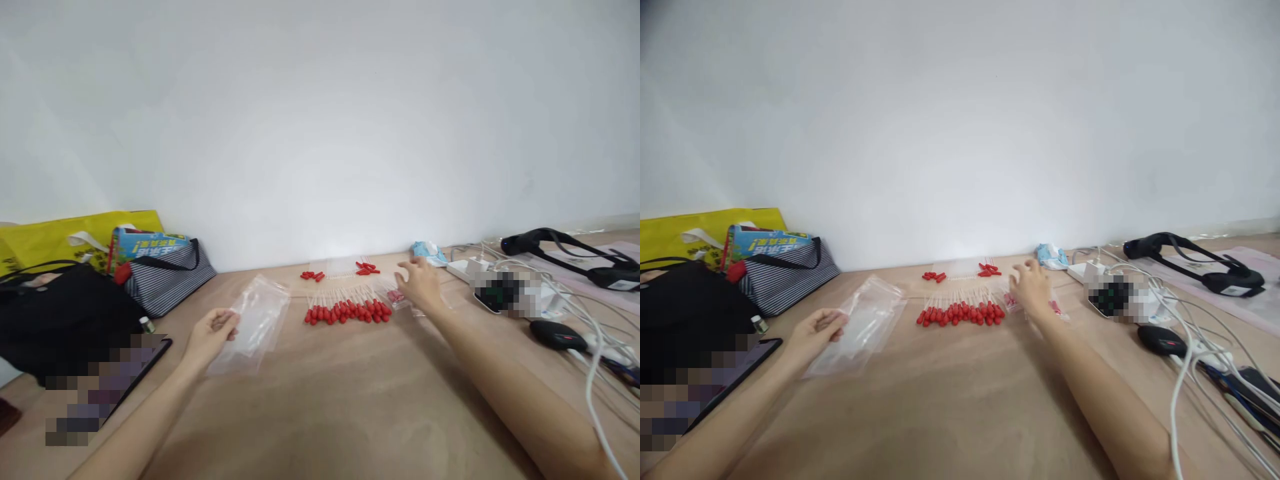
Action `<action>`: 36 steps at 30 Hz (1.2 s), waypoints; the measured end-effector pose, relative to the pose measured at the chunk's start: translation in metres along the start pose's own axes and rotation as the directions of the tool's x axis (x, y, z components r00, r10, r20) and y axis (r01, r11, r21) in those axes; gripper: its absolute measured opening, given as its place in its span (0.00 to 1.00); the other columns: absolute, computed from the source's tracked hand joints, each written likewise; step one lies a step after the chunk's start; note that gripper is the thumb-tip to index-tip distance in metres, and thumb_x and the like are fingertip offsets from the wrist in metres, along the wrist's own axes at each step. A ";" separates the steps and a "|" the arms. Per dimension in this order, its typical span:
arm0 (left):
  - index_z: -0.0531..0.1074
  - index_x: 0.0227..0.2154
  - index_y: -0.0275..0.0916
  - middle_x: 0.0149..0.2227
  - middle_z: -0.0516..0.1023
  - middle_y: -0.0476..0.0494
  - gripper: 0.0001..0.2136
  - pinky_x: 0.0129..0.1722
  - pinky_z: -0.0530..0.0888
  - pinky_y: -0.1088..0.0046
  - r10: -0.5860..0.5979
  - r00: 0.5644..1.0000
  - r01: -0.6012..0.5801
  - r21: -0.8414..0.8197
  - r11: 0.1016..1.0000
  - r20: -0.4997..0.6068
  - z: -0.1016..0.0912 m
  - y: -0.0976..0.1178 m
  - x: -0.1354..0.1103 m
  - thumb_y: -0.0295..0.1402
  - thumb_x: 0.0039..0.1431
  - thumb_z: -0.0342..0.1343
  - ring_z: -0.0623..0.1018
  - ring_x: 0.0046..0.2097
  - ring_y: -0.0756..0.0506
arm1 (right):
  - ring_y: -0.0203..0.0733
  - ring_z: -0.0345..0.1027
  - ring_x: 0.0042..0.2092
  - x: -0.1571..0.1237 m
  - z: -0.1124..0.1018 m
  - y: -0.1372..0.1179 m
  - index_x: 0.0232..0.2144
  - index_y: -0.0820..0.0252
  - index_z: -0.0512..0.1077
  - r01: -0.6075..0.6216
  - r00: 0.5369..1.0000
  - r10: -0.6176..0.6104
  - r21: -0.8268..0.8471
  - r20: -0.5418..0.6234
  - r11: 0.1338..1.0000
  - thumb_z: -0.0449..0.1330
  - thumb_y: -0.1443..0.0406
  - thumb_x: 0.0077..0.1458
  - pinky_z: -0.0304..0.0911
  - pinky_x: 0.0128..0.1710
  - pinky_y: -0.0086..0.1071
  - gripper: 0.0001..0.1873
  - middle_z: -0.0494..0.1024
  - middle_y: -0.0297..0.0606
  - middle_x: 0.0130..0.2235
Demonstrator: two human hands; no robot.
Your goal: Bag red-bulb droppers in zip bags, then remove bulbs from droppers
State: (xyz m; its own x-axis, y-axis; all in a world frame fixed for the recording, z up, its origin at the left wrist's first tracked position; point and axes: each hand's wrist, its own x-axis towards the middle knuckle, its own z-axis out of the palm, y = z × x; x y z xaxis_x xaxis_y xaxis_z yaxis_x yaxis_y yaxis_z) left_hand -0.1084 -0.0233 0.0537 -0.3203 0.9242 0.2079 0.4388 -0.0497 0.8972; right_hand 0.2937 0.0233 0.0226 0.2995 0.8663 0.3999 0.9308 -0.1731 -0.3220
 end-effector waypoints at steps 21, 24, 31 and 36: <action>0.55 0.56 0.45 0.59 0.55 0.42 0.24 0.56 0.52 0.55 0.138 0.788 -0.573 0.635 0.518 0.599 0.008 -0.038 -0.024 0.46 0.57 0.38 0.54 0.60 0.40 | 0.42 0.67 0.27 0.031 -0.013 0.079 0.18 0.67 0.69 -0.422 0.842 0.277 0.245 0.463 0.873 0.61 0.65 0.38 0.61 0.24 0.31 0.07 0.72 0.42 0.22; 0.60 0.53 0.43 0.57 0.60 0.41 0.22 0.56 0.53 0.55 0.298 0.812 -0.579 0.628 0.521 0.502 0.007 -0.038 -0.025 0.45 0.57 0.40 0.55 0.59 0.40 | 0.37 0.67 0.28 0.033 -0.036 0.067 0.23 0.65 0.70 -0.383 0.875 0.184 0.410 0.447 0.827 0.57 0.65 0.44 0.62 0.27 0.28 0.07 0.74 0.41 0.27; 0.66 0.42 0.38 0.46 0.67 0.38 0.16 0.54 0.57 0.58 0.683 0.698 -0.680 0.495 0.541 0.214 0.021 -0.009 -0.034 0.37 0.57 0.39 0.62 0.53 0.40 | 0.33 0.68 0.28 -0.011 -0.057 -0.022 0.35 0.61 0.72 -0.322 0.689 -0.540 0.871 0.484 0.370 0.67 0.63 0.34 0.63 0.28 0.26 0.21 0.76 0.35 0.28; 0.65 0.44 0.40 0.48 0.67 0.41 0.14 0.55 0.57 0.59 0.686 0.624 -0.781 0.285 0.555 0.375 0.043 0.020 -0.060 0.35 0.57 0.41 0.61 0.54 0.41 | 0.28 0.63 0.21 -0.063 -0.017 -0.079 0.31 0.64 0.73 -0.358 0.319 -0.765 0.818 0.560 0.450 0.68 0.60 0.29 0.59 0.21 0.22 0.22 0.73 0.29 0.22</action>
State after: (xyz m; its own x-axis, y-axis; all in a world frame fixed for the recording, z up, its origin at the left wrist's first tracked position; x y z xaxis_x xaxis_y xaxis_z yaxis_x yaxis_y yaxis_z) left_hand -0.0448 -0.0631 0.0423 0.4157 0.6845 0.5988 0.7331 -0.6419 0.2249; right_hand 0.2046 -0.0261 0.0378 -0.7340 0.6707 -0.1065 0.1399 -0.0041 -0.9902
